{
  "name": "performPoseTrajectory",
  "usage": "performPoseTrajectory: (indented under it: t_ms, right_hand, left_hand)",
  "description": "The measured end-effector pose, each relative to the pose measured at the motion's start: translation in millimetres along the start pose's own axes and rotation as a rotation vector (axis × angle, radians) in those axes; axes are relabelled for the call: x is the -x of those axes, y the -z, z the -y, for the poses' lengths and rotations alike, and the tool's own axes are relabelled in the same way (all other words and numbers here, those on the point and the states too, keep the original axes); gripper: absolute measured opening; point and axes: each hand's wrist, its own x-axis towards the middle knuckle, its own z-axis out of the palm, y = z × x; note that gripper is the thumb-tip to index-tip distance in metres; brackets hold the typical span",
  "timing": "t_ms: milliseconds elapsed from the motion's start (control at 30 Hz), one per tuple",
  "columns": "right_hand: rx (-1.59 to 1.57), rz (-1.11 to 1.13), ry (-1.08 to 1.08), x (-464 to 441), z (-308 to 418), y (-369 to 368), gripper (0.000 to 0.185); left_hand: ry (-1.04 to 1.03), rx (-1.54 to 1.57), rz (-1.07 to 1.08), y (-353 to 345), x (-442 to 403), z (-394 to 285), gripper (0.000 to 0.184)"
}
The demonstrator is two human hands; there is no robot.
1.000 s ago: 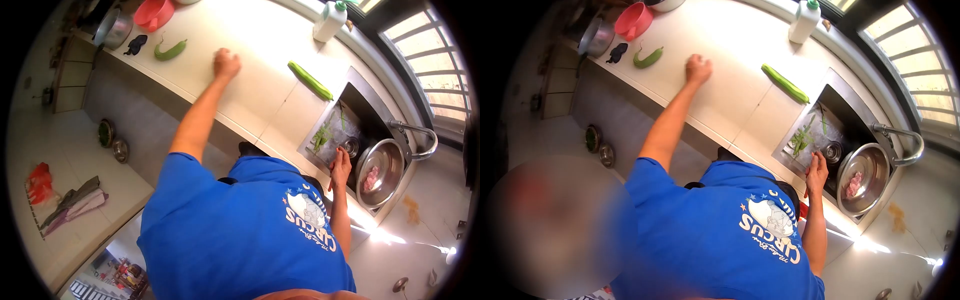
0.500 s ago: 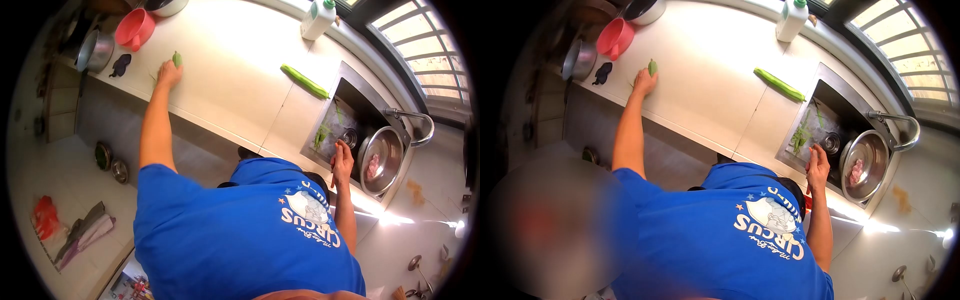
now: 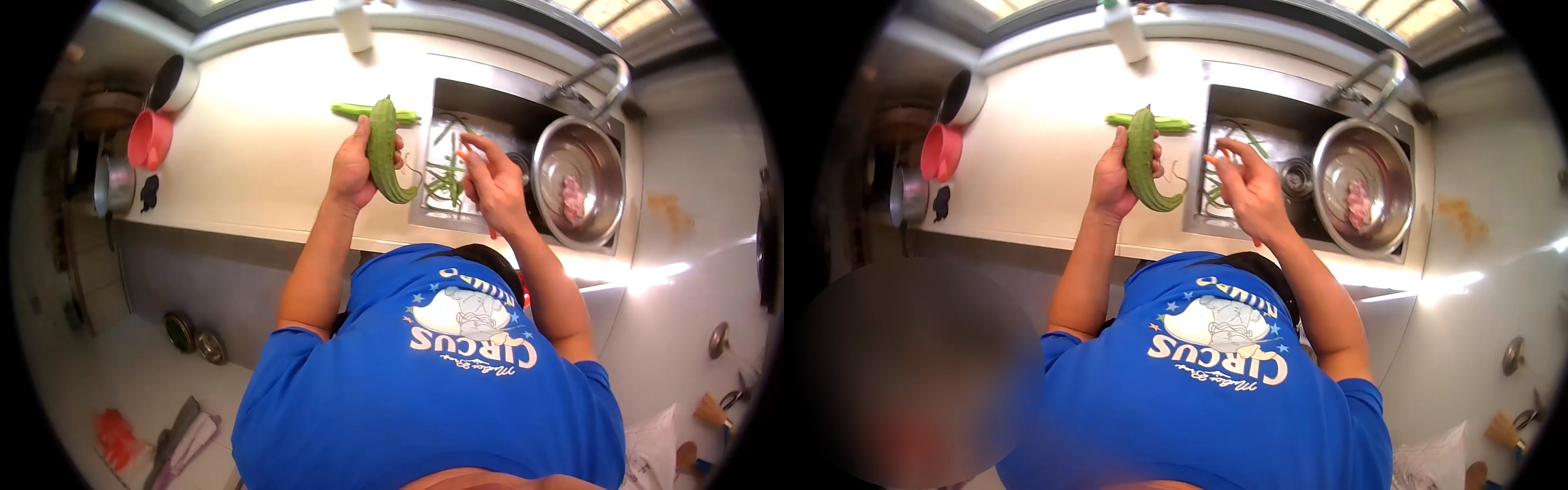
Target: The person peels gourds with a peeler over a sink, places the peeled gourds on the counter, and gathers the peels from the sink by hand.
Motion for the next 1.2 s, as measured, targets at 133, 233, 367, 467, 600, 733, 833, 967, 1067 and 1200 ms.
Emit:
performPoseTrajectory:
  t_ms: [133, 233, 367, 467, 600, 733, 833, 967, 1067, 1200]
  right_hand:
    - [0.098, -0.011, 0.046, 4.8, 3.2, 39.5, 0.038]
    - [0.09, 0.017, 0.015, 9.9, -5.1, 67.8, 0.041]
    - [0.046, 0.008, 0.051, 21.3, -7.4, 93.6, 0.044]
    - [-0.009, -0.011, 0.17, 12.3, -23.3, 111.1, 0.057]
    - [0.278, 0.031, 0.345, -7.0, -22.8, 134.5, 0.075]
    - [0.17, 0.275, 0.304, -12.8, -31.1, 141.4, 0.085]
    - [0.107, 0.182, 0.213, -2.1, -35.3, 133.2, 0.078]
    - [-0.209, -0.031, -0.103, 19.8, -14.9, 106.2, 0.063]
    - [-0.285, -0.066, -0.178, 24.5, -19.3, 84.9, 0.058]
    - [-0.323, -0.012, -0.238, 32.9, -16.3, 56.1, 0.049]
  left_hand:
    - [0.072, 0.046, 0.022, -57.6, -13.5, 47.3, 0.051]
    - [0.098, 0.152, 0.085, -82.5, -15.3, 68.5, 0.045]
    - [0.191, 0.146, 0.027, -104.2, -16.0, 84.4, 0.044]
    - [0.239, 0.0, -0.005, -104.4, -16.7, 93.7, 0.044]
    - [0.305, -0.159, -0.025, -135.6, -9.5, 90.0, 0.045]
    - [0.383, -0.119, 0.081, -129.2, -17.5, 81.8, 0.052]
    - [0.346, 0.01, 0.159, -123.3, -13.9, 67.4, 0.045]
    - [0.098, 0.024, 0.211, -101.7, -8.7, 62.7, 0.039]
    - [-0.162, -0.171, 0.159, -96.9, -1.6, 79.3, 0.031]
    - [-0.368, -0.276, 0.03, -99.5, -15.5, 95.8, 0.025]
